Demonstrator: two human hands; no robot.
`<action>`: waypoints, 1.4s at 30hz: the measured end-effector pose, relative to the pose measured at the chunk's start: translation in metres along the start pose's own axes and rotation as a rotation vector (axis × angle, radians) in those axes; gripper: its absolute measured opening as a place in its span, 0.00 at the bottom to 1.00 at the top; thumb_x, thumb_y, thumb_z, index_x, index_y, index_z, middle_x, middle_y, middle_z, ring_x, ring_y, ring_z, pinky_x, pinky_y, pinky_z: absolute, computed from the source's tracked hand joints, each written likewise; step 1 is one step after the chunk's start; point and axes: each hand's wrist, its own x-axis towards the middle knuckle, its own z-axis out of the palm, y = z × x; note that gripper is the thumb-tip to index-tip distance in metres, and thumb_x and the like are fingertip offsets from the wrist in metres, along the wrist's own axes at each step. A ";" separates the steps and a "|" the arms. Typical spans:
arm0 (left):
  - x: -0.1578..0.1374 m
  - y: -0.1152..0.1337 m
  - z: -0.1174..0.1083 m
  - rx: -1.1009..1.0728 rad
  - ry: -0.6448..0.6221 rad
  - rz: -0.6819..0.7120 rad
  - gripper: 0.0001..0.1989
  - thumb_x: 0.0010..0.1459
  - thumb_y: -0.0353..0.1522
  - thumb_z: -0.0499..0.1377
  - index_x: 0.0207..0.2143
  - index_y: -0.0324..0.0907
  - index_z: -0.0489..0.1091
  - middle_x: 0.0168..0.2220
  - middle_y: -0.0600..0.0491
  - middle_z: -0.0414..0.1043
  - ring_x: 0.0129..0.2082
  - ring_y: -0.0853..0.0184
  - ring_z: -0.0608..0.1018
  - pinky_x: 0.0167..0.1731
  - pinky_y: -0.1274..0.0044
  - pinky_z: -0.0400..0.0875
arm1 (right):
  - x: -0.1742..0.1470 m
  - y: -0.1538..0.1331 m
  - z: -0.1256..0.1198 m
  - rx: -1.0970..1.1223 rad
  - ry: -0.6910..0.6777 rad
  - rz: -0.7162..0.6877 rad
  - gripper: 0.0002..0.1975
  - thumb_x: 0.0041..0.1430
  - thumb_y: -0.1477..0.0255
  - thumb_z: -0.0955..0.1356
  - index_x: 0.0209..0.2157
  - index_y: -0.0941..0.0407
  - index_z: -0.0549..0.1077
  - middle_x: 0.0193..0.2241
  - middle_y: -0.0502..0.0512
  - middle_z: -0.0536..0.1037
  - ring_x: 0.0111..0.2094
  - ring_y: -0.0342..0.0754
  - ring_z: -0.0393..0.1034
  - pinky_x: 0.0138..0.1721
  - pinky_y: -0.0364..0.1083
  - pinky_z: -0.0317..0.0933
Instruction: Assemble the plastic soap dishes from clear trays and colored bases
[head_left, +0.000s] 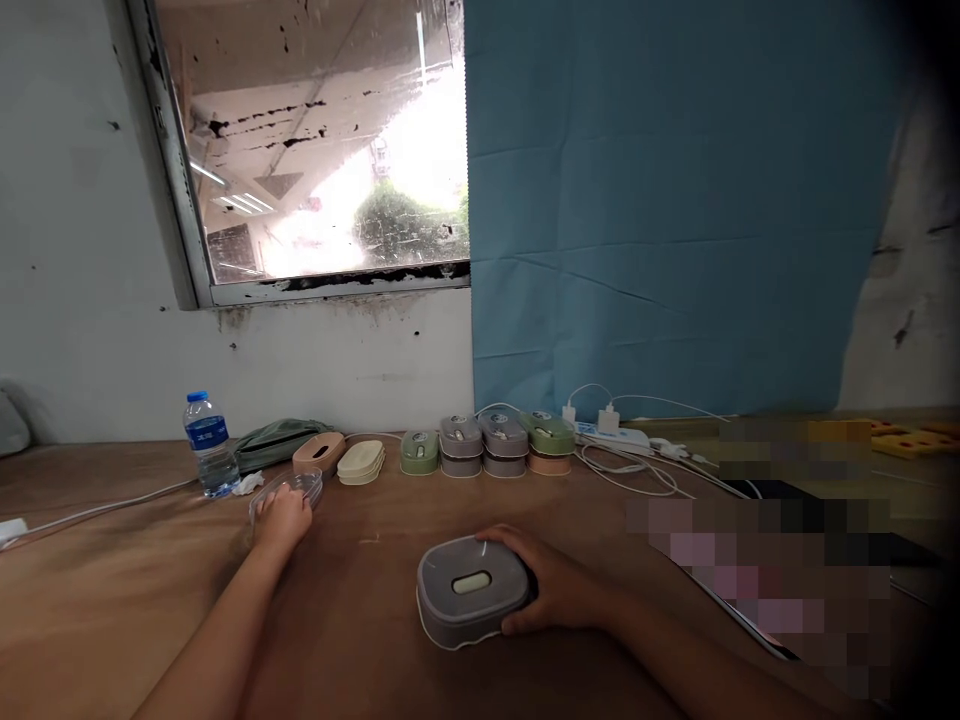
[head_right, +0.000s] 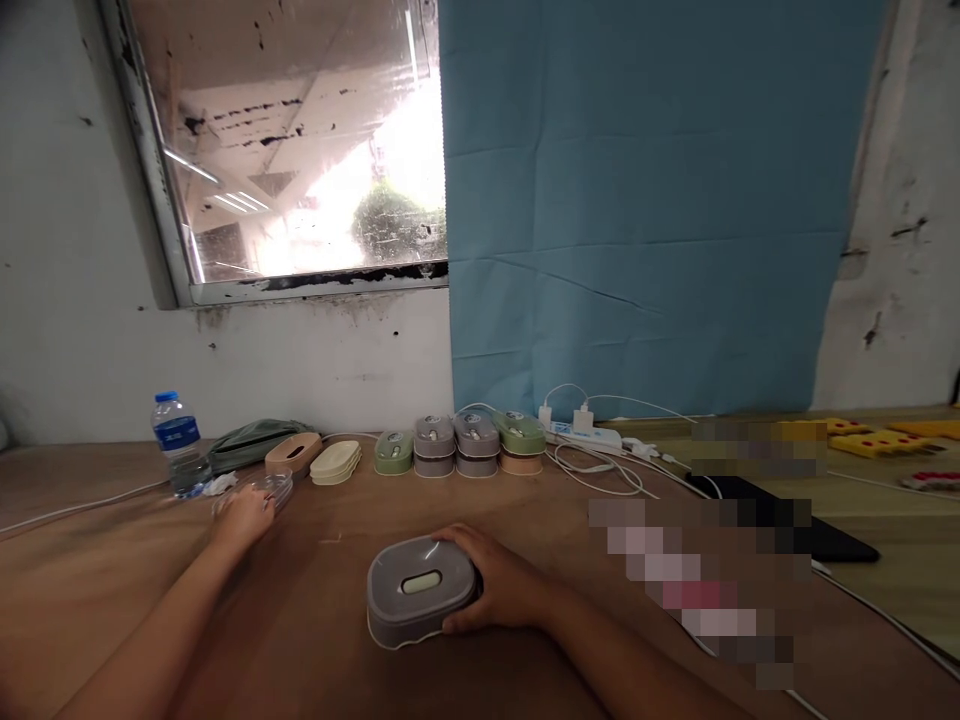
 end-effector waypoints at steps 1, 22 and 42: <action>0.000 -0.001 0.000 -0.004 0.005 0.000 0.17 0.54 0.33 0.44 0.35 0.39 0.71 0.37 0.43 0.68 0.39 0.54 0.70 0.37 0.68 0.60 | 0.000 0.000 0.000 0.003 0.000 0.003 0.41 0.33 0.62 0.73 0.51 0.52 0.59 0.51 0.56 0.61 0.50 0.56 0.56 0.51 0.52 0.51; -0.090 0.117 -0.033 -1.096 -0.348 0.815 0.41 0.34 0.39 0.65 0.52 0.44 0.53 0.52 0.47 0.57 0.50 0.58 0.61 0.50 0.67 0.55 | 0.010 0.001 0.028 0.429 0.398 0.007 0.49 0.33 0.61 0.74 0.54 0.53 0.45 0.50 0.60 0.59 0.50 0.54 0.58 0.50 0.51 0.53; -0.078 0.107 -0.038 -1.027 -0.039 0.753 0.13 0.43 0.41 0.60 0.30 0.42 0.69 0.42 0.49 0.68 0.42 0.62 0.70 0.42 0.74 0.63 | 0.014 0.003 0.028 0.538 0.263 0.053 0.49 0.31 0.64 0.75 0.54 0.55 0.48 0.54 0.62 0.56 0.55 0.54 0.51 0.55 0.53 0.47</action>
